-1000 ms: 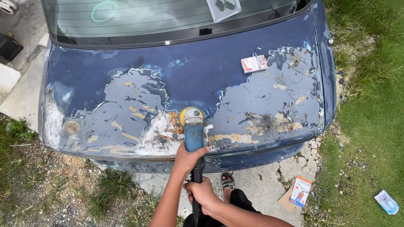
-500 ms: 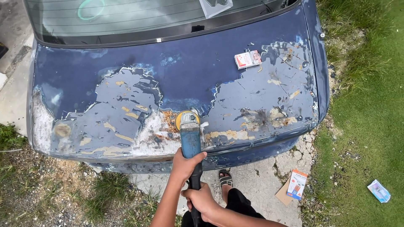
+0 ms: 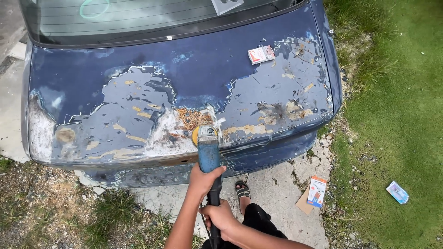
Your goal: The person uses an angle grinder with a wire brush attachment to sand the hood of a blue car, removing rust and old paint. The person moves the tool across the surface, focusing on the central and lower areas of the hood.
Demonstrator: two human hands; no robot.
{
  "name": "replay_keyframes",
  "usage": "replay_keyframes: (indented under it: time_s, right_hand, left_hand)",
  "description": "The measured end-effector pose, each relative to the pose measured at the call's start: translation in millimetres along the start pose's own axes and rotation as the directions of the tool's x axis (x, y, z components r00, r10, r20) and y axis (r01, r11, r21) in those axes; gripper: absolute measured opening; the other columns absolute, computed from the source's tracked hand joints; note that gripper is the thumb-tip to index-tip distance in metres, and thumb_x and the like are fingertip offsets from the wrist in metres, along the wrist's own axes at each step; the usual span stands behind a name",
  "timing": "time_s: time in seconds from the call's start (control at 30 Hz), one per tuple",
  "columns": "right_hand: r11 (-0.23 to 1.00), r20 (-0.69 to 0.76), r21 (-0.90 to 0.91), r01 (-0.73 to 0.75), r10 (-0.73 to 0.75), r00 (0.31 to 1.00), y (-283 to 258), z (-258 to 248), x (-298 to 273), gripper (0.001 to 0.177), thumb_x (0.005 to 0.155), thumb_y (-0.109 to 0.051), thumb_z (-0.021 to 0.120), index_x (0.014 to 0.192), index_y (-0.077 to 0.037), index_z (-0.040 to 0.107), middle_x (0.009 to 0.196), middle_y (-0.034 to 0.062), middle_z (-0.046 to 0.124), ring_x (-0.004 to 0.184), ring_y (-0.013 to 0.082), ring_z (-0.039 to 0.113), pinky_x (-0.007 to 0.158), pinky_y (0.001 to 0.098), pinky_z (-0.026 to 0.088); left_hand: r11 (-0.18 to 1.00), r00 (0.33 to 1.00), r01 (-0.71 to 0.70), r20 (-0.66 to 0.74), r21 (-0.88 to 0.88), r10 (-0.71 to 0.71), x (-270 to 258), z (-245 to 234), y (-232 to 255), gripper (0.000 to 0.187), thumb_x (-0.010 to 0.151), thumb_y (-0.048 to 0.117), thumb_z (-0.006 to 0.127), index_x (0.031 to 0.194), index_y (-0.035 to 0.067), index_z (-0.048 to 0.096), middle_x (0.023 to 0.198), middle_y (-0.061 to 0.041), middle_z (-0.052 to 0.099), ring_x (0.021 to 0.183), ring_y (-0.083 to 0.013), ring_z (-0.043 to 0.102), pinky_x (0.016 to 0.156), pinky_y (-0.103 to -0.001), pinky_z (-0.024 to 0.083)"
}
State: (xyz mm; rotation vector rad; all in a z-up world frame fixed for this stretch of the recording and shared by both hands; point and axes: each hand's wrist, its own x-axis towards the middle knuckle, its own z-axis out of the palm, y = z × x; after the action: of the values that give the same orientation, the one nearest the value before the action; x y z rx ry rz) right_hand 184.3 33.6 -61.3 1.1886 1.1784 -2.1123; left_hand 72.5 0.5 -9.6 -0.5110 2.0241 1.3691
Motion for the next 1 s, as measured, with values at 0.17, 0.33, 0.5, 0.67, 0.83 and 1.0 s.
replay_keyframes:
  time_s: [0.17,0.33,0.5,0.67,0.83,1.0]
  right_hand:
    - [1.0,-0.006,-0.009,0.03,-0.03,1.0,21,3,6,0.027,0.077,0.005,0.072,0.06,0.001,0.051,0.05,0.0117,0.044,0.038,0.0208,0.042,0.039,0.0354,0.037]
    - [0.984,0.008,-0.176,0.036,-0.035,0.999,21,-6,12,0.029,0.084,-0.011,0.076,0.065,-0.001,0.057,0.046,0.0119,0.047,0.038,0.0197,0.041,0.039,0.034,0.033]
    - [0.985,0.029,-0.171,0.001,0.004,1.0,-4,-23,-3,0.022,0.092,-0.016,0.077,0.102,-0.002,0.064,0.056,0.0138,0.051,0.045,0.0231,0.052,0.046,0.0346,0.044]
    - [0.985,0.068,-0.116,0.131,-0.123,0.99,-17,-52,10,0.044,0.092,-0.016,0.078,0.131,-0.006,0.059,0.075,0.0162,0.057,0.051,0.0268,0.058,0.048,0.0383,0.049]
    - [0.985,0.042,-0.097,0.141,-0.138,0.99,-57,-53,-10,0.05,0.097,-0.029,0.062,0.144,-0.012,0.055,0.103,0.0207,0.075,0.046,0.0293,0.062,0.043,0.0352,0.049]
    - [0.993,0.047,-0.014,0.121,-0.12,0.992,-81,-67,-7,0.077,0.092,-0.017,0.068,0.161,-0.026,0.035,0.097,0.0289,0.074,0.053,0.035,0.063,0.051,0.0429,0.053]
  left_hand:
    - [1.0,0.999,-0.013,-0.044,0.013,0.014,0,-11,-24,0.074,0.061,0.037,0.088,0.124,0.009,0.061,0.104,-0.011,0.072,0.081,-0.0224,0.07,0.069,-0.036,0.059]
    - [0.997,0.996,0.001,-0.084,-0.081,-0.008,5,-12,-35,0.072,0.064,0.037,0.088,0.125,0.009,0.061,0.107,-0.011,0.071,0.086,-0.0242,0.07,0.072,-0.037,0.059]
    - [0.973,0.999,-0.04,-0.01,-0.229,0.039,-1,-2,-32,0.058,0.072,0.032,0.085,0.121,0.009,0.064,0.1,-0.011,0.071,0.082,-0.0244,0.069,0.07,-0.038,0.059]
    - [0.944,0.999,-0.043,-0.001,-0.326,0.046,8,15,-26,0.059,0.072,0.028,0.087,0.121,0.007,0.06,0.102,-0.011,0.07,0.084,-0.0223,0.069,0.073,-0.036,0.059]
    - [0.951,0.999,-0.034,0.019,-0.307,0.042,14,23,-4,0.06,0.071,0.03,0.086,0.123,0.009,0.064,0.105,-0.009,0.073,0.09,-0.0215,0.071,0.079,-0.035,0.06]
    - [0.946,0.996,-0.013,0.075,-0.323,0.04,26,28,12,0.058,0.067,0.028,0.088,0.117,0.009,0.065,0.101,-0.008,0.072,0.089,-0.0206,0.07,0.081,-0.035,0.059]
